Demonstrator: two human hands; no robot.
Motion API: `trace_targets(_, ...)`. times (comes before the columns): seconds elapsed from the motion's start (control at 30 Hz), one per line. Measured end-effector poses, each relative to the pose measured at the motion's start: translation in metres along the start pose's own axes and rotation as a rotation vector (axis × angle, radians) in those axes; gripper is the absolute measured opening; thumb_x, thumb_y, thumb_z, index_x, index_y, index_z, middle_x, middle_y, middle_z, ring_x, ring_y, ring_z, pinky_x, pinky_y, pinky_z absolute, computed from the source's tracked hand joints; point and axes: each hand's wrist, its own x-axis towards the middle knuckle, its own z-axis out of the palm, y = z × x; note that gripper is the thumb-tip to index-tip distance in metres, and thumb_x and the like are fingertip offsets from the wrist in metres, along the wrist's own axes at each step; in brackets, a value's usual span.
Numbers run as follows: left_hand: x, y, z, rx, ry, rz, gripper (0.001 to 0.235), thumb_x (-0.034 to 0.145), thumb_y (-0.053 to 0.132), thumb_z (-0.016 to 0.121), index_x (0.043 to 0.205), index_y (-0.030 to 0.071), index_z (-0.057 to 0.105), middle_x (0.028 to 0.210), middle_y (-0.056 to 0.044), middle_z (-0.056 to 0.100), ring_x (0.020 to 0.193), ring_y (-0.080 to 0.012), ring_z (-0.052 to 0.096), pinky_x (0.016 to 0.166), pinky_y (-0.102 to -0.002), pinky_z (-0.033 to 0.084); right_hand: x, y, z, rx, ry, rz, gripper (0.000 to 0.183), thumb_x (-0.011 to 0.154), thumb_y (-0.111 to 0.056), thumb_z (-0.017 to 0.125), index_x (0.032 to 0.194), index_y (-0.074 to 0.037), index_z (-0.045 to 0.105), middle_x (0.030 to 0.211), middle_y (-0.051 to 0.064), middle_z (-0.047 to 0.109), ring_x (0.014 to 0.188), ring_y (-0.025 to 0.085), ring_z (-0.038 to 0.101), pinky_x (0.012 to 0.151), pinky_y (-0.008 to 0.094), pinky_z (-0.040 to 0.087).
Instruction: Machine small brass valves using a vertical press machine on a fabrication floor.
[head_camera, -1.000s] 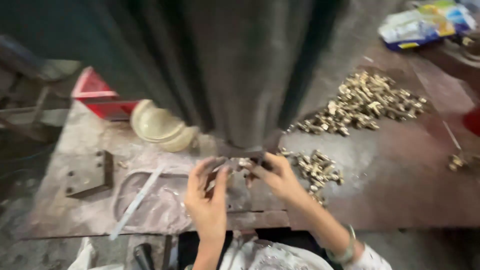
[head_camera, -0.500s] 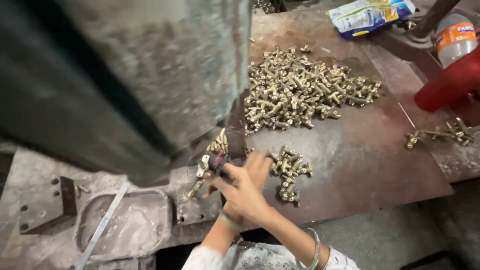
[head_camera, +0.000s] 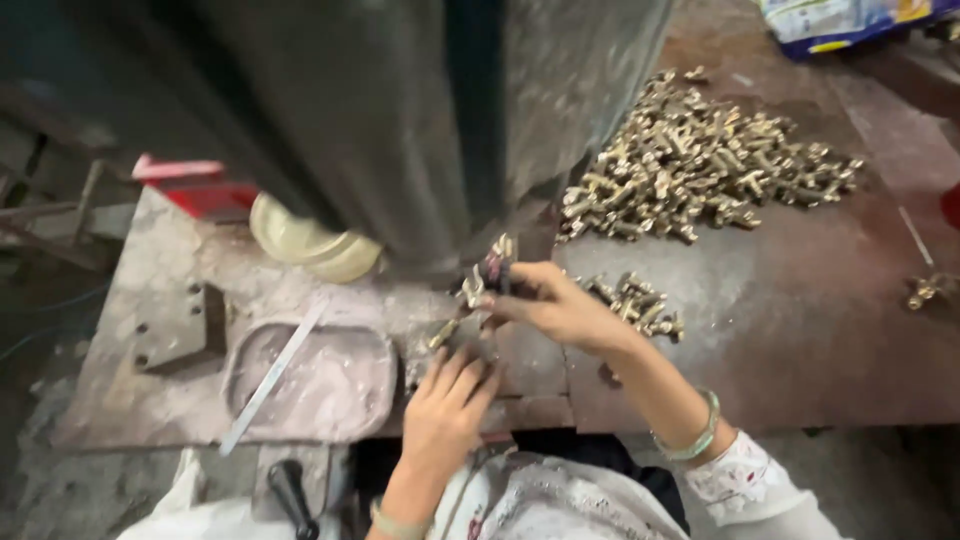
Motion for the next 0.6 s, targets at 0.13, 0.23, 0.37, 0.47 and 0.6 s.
trace_targets(0.13,-0.014,-0.024,0.018,0.057,-0.268,0.088,0.050,0.073,0.004,0.067,0.123,0.001,0.068,0.115,-0.016,0.067,0.104,-0.0368,0.069,0.086,-0.042,0.058,0.001,0.001,-0.006,-0.058,0.038,-0.025,0.022,0.102,-0.016,0.065,0.116,0.000,0.070,0.102,0.003,0.075,0.089,0.011,0.070,0.079,0.029,0.060)
trace_targets(0.23,-0.024,-0.019,0.001,0.075,-0.341,-0.283,0.043,0.077,-0.002,0.064,0.119,0.005,0.072,0.121,-0.019,0.066,0.098,-0.0320,0.067,0.075,-0.040,0.057,-0.001,-0.009,0.004,-0.015,0.036,0.116,0.024,0.100,-0.018,0.065,0.116,-0.001,0.069,0.099,0.003,0.074,0.088,0.011,0.073,0.075,0.029,0.060)
trace_targets(0.37,-0.008,-0.030,0.027,0.325,-0.463,-0.346,0.040,0.083,0.011,0.066,0.122,0.001,0.066,0.102,-0.011,0.067,0.097,-0.0311,0.065,0.076,-0.040,0.057,0.000,-0.012,0.008,-0.002,0.022,0.160,0.024,0.099,-0.020,0.065,0.116,-0.003,0.068,0.100,-0.001,0.074,0.088,0.011,0.072,0.073,0.029,0.060)
trace_targets(0.47,-0.024,-0.040,0.112,0.365,-0.384,-0.123,0.012,0.086,0.013,0.065,0.094,0.007,0.069,0.092,-0.010,0.066,0.096,-0.0292,0.062,0.075,-0.042,0.057,-0.004,0.000,-0.008,-0.050,0.021,0.047,0.023,0.102,-0.019,0.066,0.117,-0.002,0.069,0.100,0.000,0.072,0.093,0.010,0.068,0.078,0.029,0.059)
trace_targets(0.6,-0.030,-0.026,0.137,0.389,-0.439,-0.007,0.009,0.078,0.011,0.064,0.085,0.007,0.069,0.093,-0.010,0.066,0.100,-0.0291,0.063,0.081,-0.042,0.057,-0.005,0.013,0.023,-0.041,0.193,0.062,0.020,0.099,-0.018,0.065,0.115,-0.005,0.069,0.094,0.002,0.073,0.087,0.014,0.071,0.076,0.030,0.061)
